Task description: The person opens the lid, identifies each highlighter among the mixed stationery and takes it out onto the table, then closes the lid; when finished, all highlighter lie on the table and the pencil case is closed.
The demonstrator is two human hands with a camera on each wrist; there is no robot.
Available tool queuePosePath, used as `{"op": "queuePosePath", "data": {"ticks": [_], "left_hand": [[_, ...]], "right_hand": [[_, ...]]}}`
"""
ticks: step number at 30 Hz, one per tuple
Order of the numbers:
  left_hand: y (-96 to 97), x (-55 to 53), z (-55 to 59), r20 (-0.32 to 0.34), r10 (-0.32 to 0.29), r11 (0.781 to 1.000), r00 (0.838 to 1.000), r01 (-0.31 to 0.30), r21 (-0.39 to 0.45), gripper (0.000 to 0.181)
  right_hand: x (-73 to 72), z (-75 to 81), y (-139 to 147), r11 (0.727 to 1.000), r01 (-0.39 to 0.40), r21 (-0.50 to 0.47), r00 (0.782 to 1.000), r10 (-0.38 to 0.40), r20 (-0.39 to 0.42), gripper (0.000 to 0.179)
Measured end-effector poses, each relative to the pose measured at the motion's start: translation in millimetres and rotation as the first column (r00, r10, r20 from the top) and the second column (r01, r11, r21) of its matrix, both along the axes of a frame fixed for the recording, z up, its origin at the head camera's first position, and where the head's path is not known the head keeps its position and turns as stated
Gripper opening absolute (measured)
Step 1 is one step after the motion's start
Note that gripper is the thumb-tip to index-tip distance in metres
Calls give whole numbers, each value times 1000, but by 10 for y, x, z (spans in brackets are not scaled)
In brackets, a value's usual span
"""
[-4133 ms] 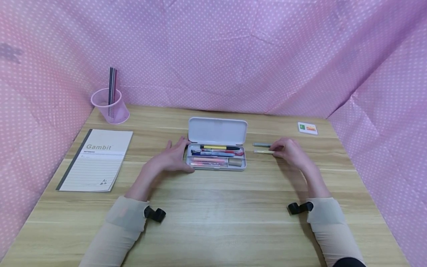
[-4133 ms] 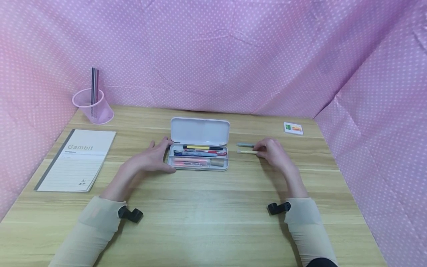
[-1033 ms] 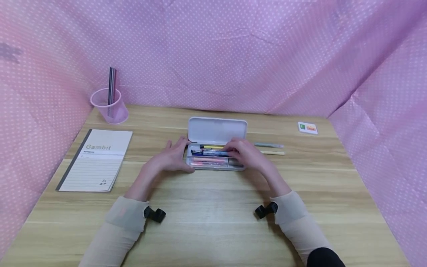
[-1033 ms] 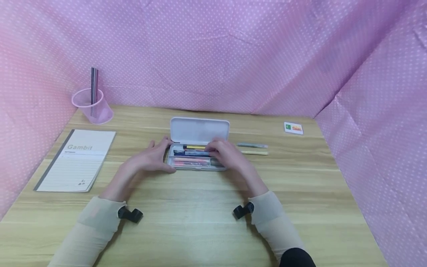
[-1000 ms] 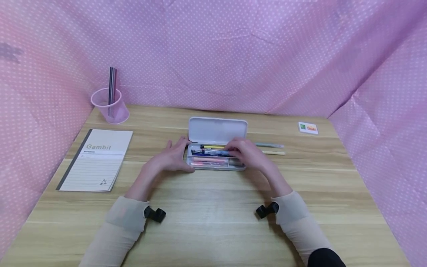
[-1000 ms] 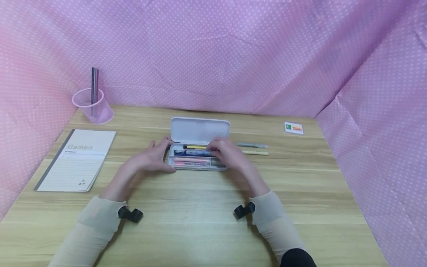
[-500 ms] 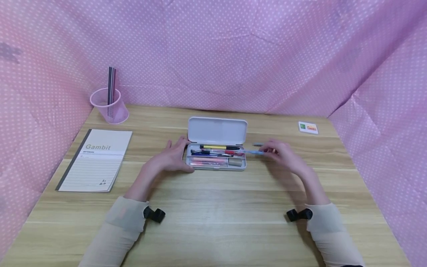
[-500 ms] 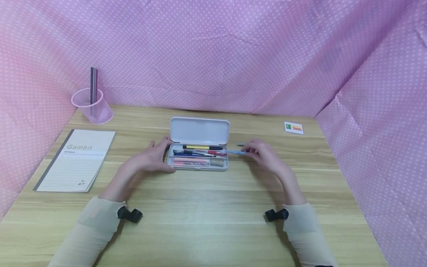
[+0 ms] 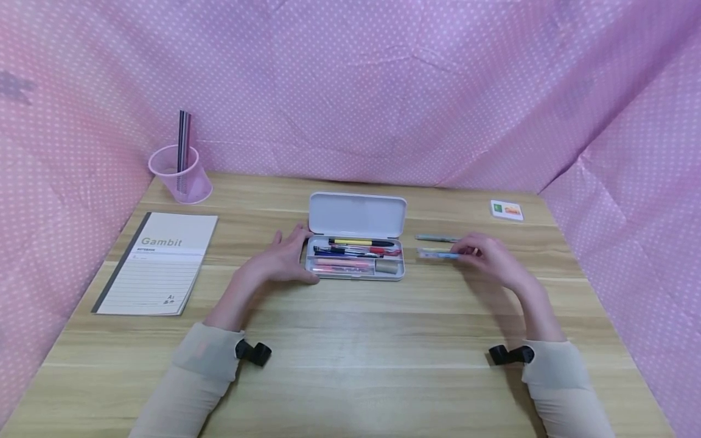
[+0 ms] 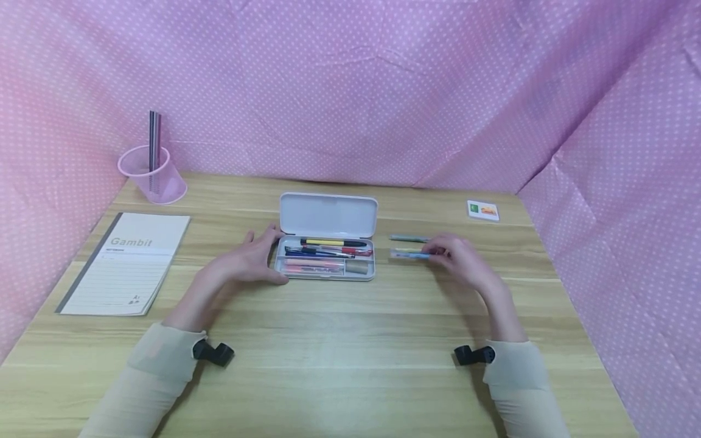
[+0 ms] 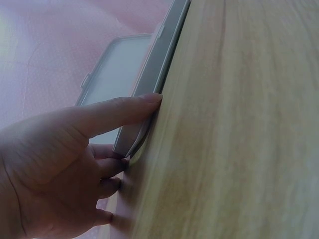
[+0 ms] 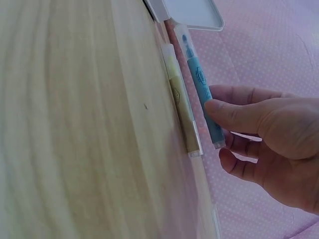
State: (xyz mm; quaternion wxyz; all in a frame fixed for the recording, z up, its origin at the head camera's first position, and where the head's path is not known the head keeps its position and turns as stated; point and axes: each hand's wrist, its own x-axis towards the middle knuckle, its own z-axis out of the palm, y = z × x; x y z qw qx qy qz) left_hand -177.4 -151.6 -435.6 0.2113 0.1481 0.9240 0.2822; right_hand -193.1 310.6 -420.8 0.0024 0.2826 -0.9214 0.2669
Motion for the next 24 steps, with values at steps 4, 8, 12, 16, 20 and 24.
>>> {"op": "queuePosePath", "data": {"ticks": [4, 8, 12, 16, 20, 24], "left_hand": [[0, 1, 5, -1, -1, 1000, 1000, 1, 3, 105], [2, 1, 6, -3, -6, 1000, 1000, 6, 7, 105], [3, 9, 15, 0, -2, 1000, 1000, 2, 9, 104], [-2, 14, 16, 2, 1, 1000, 1000, -1, 9, 104], [-4, 9, 9, 2, 1, 1000, 1000, -1, 7, 105], [-6, 11, 18, 6, 5, 1000, 1000, -5, 8, 104]], "right_hand": [[4, 3, 8, 999, 15, 28, 1000, -14, -14, 22], [-6, -20, 3, 999, 15, 50, 1000, -15, -1, 21], [-22, -53, -4, 998, 11, 60, 1000, -12, 8, 20], [-31, -75, -15, 997, 17, 78, 1000, -17, 6, 19], [-31, -80, -33, 995, 22, 94, 1000, -23, 8, 19], [-29, -76, -48, 993, 29, 113, 1000, -30, 6, 18]]}}
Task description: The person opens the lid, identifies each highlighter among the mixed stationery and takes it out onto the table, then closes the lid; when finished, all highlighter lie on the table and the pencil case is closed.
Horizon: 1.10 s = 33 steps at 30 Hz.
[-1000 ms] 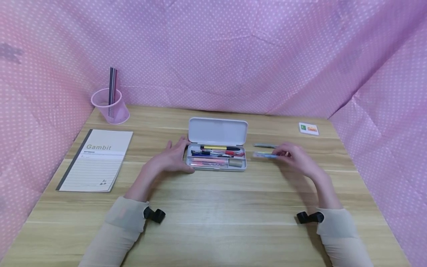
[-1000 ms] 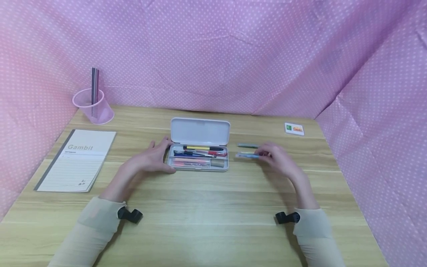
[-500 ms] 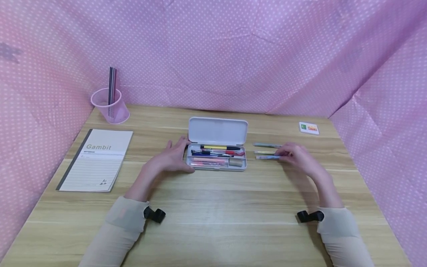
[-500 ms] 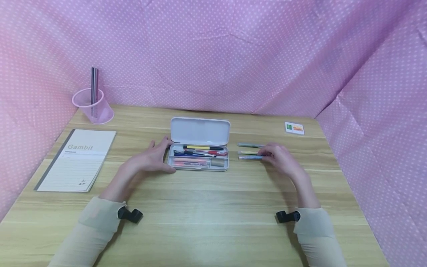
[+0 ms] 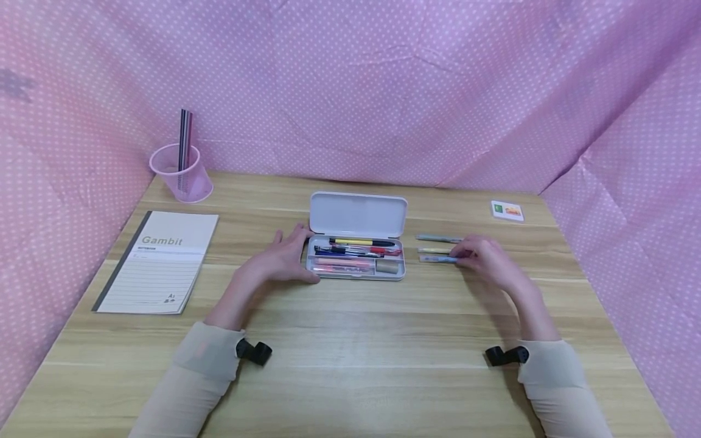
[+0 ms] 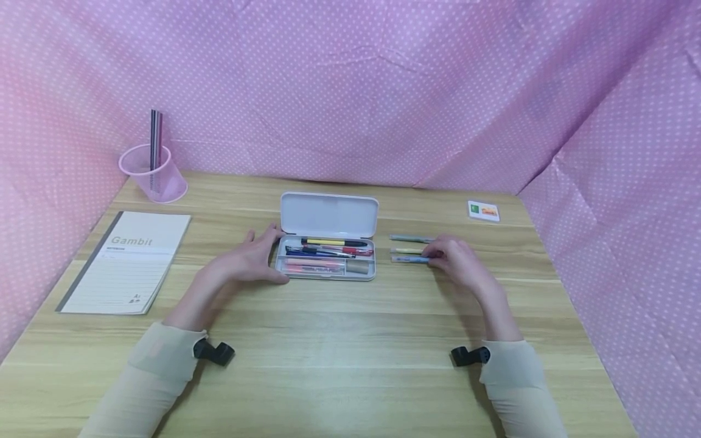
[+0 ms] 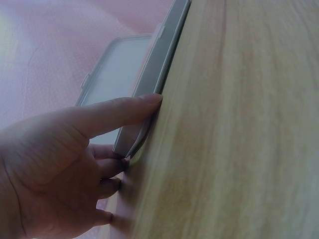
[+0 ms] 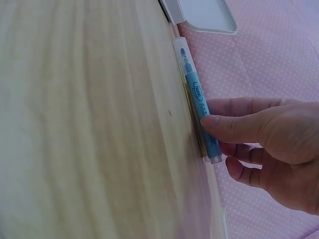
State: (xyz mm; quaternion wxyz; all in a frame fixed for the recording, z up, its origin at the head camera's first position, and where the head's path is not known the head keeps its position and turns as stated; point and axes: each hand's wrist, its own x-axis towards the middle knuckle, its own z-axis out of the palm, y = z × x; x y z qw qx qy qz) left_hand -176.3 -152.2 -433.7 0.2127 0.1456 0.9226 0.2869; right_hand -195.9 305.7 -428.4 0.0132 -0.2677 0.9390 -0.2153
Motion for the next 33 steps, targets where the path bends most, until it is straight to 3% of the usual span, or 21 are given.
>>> {"op": "queuePosePath", "data": {"ticks": [33], "left_hand": [[1, -9, -7, -8, -8, 1000, 1000, 8, 6, 101]], "right_hand": [[4, 9, -23, 1000, 14, 14, 1000, -14, 3, 19]]}}
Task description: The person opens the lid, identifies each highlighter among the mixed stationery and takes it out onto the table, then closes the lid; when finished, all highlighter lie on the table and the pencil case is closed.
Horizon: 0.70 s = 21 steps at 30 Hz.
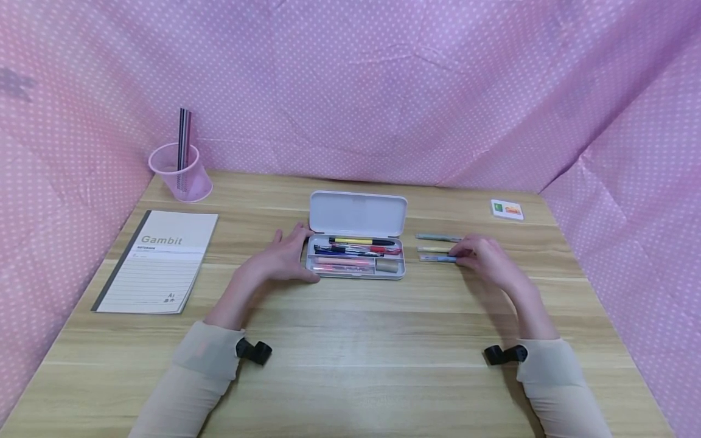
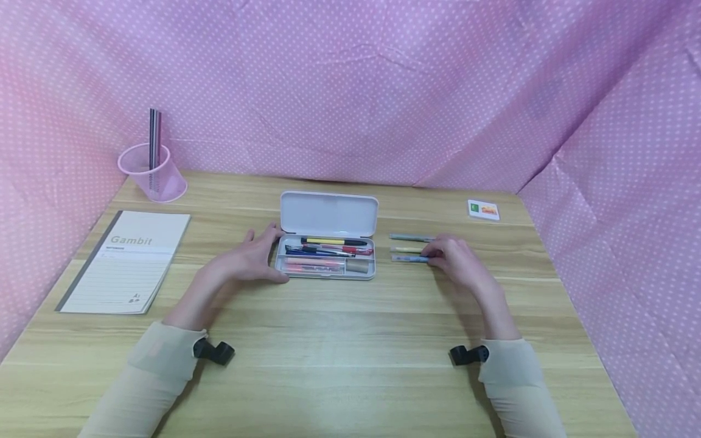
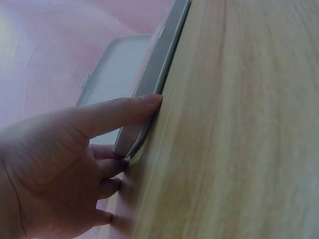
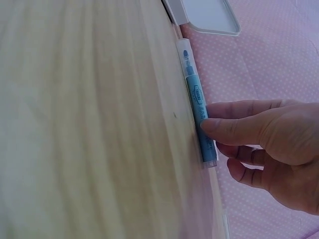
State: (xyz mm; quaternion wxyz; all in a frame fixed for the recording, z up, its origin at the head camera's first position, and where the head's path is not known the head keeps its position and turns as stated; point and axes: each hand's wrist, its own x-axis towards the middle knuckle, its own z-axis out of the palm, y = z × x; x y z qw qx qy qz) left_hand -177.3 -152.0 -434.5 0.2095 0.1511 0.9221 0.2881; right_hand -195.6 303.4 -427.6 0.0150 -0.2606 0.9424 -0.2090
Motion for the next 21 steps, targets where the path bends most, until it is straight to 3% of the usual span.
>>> {"op": "queuePosePath", "data": {"ticks": [21], "left_hand": [[-10, 6, 8, 6, 1, 1000, 1000, -1, 8, 102]], "right_hand": [[3, 40, -9, 1000, 20, -21, 1000, -20, -18, 20]]}}
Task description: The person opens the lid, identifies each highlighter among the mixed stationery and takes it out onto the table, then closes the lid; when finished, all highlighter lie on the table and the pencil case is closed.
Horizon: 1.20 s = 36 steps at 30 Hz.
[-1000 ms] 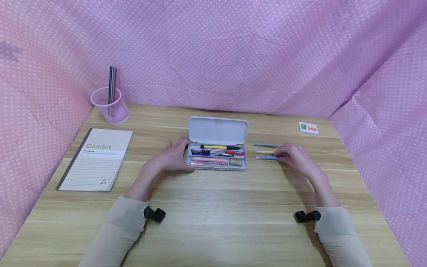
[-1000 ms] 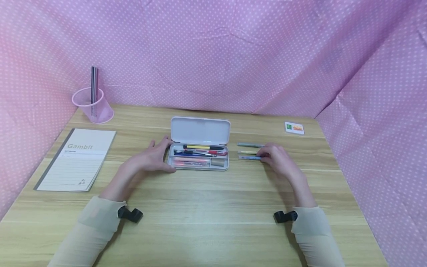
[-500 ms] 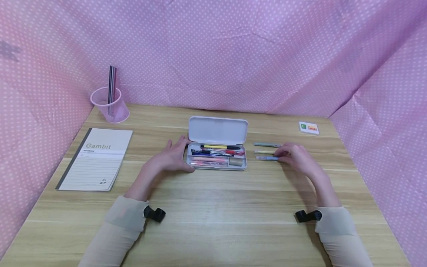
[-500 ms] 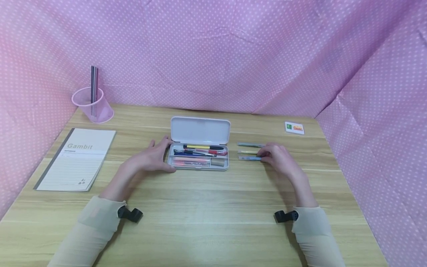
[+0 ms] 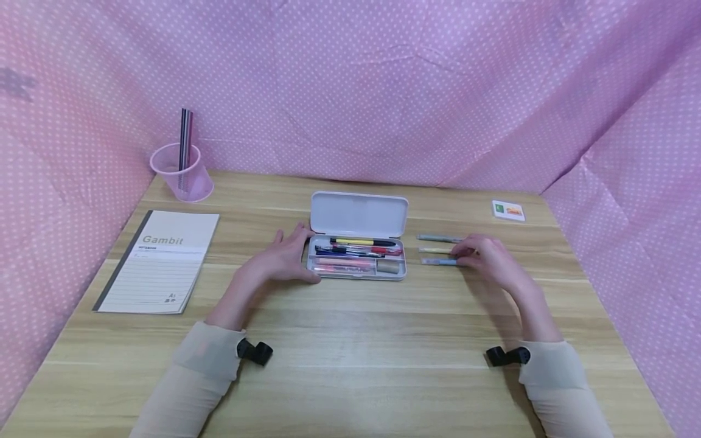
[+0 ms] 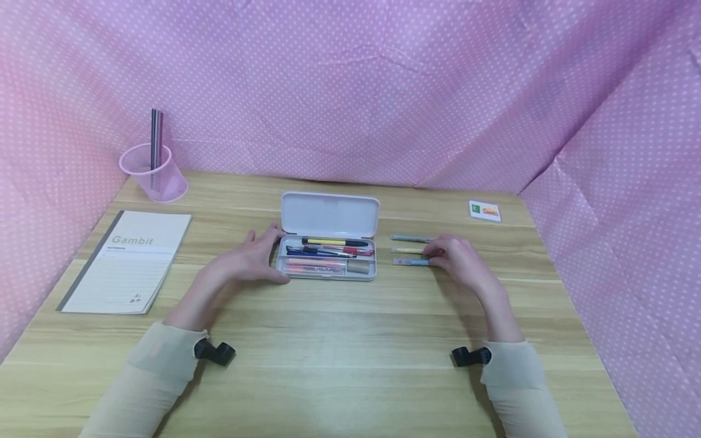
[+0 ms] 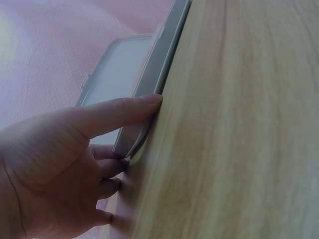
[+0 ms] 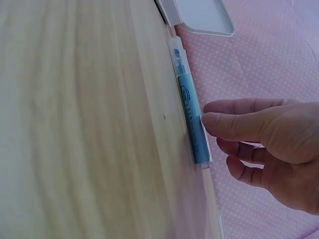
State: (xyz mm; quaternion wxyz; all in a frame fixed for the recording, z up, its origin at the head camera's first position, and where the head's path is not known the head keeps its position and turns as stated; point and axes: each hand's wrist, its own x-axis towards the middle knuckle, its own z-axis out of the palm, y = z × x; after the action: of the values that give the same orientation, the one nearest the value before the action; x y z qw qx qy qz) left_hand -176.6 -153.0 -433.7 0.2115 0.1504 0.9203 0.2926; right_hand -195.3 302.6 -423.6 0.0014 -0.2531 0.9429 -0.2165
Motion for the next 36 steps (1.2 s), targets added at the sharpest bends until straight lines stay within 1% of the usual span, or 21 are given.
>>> {"op": "queuePosePath", "data": {"ticks": [3, 5, 8, 10, 11, 14, 18, 21, 24, 26, 30, 36], "left_hand": [[8, -1, -6, -4, -1, 1000, 1000, 1, 2, 101], [11, -4, -11, -7, -2, 1000, 1000, 2, 2, 101], [12, -8, -19, -7, -4, 1000, 1000, 4, -5, 102], [12, -7, -20, -9, -4, 1000, 1000, 4, -7, 101], [11, -6, -18, -10, -3, 1000, 1000, 3, -8, 100], [3, -4, -9, -14, -2, 1000, 1000, 2, -10, 99], [8, -3, 2, -17, -7, 1000, 1000, 7, -7, 98], [12, 2, 10, -16, -8, 1000, 1000, 8, -7, 99], [19, 0, 11, -13, -9, 1000, 1000, 9, -9, 99], [22, 0, 14, -9, -7, 1000, 1000, 7, -10, 99], [21, -5, 9, -3, 1, 1000, 1000, -1, -13, 99], [20, -10, 16, 3, 4, 1000, 1000, -4, -15, 100]], "right_hand": [[-5, 10, -60, 1000, 1, 9, 1000, -1, -8, 17], [-2, 33, -140, 1000, 7, 6, 1000, -7, 3, 15], [10, 75, -330, 1000, 14, -15, 999, -13, 29, 18], [17, 112, -500, 999, 4, -52, 999, -1, 53, 21], [18, 127, -595, 998, -7, -69, 998, 11, 63, 23], [12, 138, -897, 989, -68, -132, 994, 79, 78, 27], [17, 122, -1270, 973, -155, -168, 984, 168, 62, 31], [35, 109, -1507, 968, -202, -147, 976, 211, 54, 34], [52, 98, -1693, 967, -237, -98, 968, 243, 63, 35], [65, 98, -1785, 968, -244, -57, 965, 248, 81, 34], [87, 78, -1873, 966, -260, 0, 961, 259, 94, 30], [123, 42, -1890, 968, -250, 23, 965, 247, 87, 25]]}}
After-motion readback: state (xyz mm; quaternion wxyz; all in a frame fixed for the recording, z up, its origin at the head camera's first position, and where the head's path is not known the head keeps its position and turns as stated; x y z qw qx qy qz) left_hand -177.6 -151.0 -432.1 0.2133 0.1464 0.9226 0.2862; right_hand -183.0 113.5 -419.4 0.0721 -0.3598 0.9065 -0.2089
